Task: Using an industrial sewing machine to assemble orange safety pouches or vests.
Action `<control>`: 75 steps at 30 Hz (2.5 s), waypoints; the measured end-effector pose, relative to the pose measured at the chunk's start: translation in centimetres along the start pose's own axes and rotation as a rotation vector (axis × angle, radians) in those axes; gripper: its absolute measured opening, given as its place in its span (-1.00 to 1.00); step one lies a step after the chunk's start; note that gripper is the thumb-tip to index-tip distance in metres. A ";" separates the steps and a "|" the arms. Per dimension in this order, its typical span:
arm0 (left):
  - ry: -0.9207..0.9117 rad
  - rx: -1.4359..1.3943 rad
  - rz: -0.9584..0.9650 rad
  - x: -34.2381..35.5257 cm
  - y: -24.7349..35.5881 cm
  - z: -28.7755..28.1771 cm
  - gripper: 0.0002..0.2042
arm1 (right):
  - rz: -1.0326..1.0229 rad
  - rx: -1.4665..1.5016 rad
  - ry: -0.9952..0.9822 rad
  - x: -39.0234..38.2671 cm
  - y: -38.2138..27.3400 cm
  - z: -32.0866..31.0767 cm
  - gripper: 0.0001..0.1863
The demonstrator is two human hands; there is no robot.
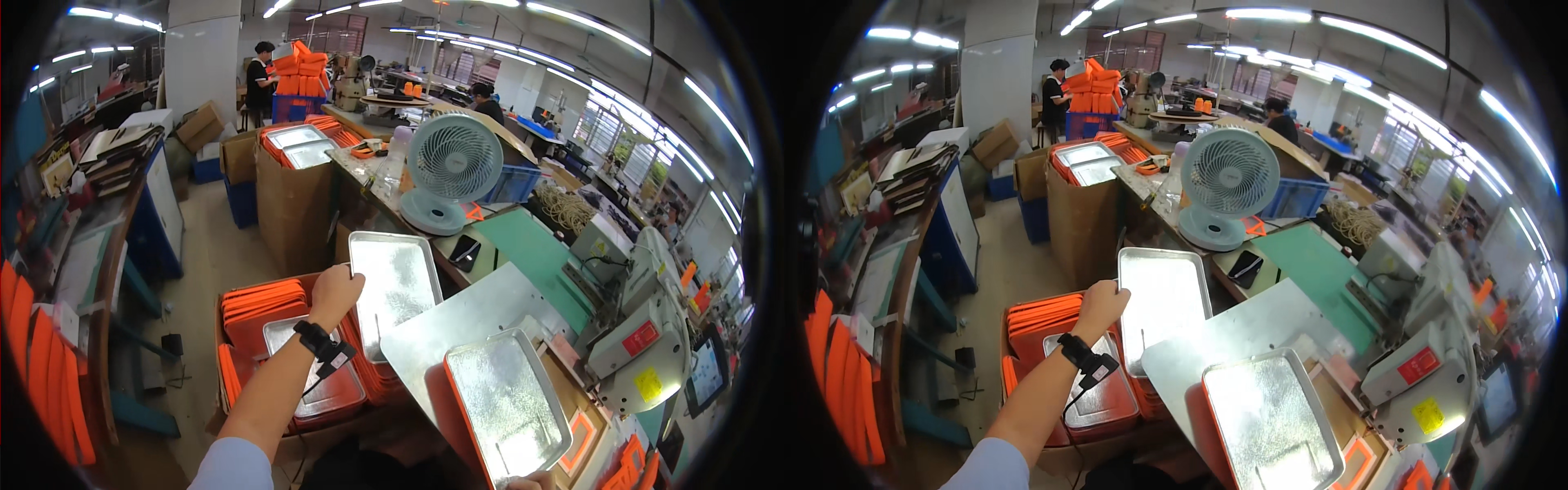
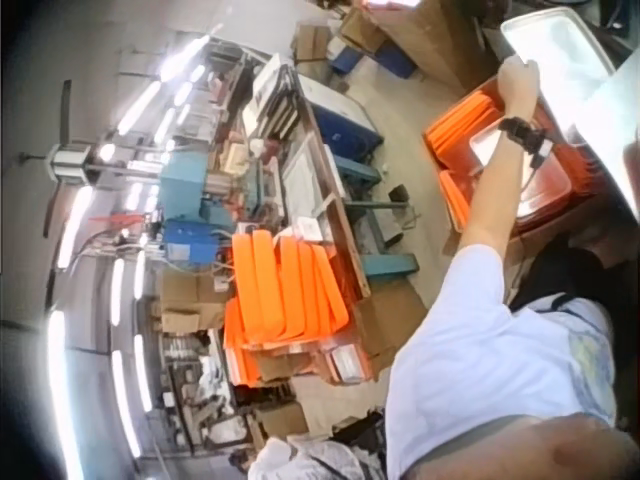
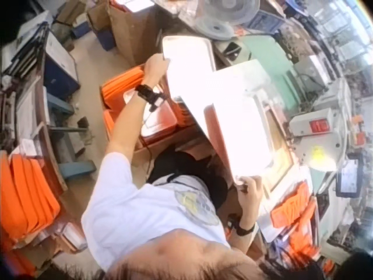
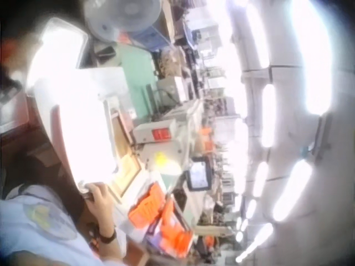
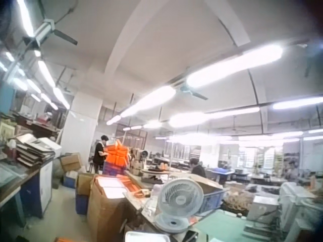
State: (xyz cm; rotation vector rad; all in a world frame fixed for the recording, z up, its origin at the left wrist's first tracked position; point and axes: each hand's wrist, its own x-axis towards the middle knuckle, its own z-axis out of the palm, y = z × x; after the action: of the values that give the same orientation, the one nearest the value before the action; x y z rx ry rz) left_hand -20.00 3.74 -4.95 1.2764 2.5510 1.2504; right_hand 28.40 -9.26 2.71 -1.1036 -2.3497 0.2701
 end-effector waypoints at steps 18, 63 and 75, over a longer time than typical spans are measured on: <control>-0.486 -2.048 0.033 -3.3 -9.1 -10.0 -0.57 | 0.066 0.065 -0.017 0.4 1.3 -0.5 -0.58; -0.106 -0.385 -0.224 -3.5 -9.2 -9.9 -0.82 | 0.069 0.078 -0.037 0.8 1.2 -1.3 -0.57; -0.243 -0.325 -0.048 -3.3 -2.0 1.1 -0.65 | 0.037 0.118 -0.007 0.9 1.8 -1.4 -0.55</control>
State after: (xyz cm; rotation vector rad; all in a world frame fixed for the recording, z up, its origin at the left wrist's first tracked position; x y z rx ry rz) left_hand -18.77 1.52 -7.98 1.2039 2.0977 1.3380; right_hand 29.86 -7.44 3.54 -1.0922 -2.2896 0.4212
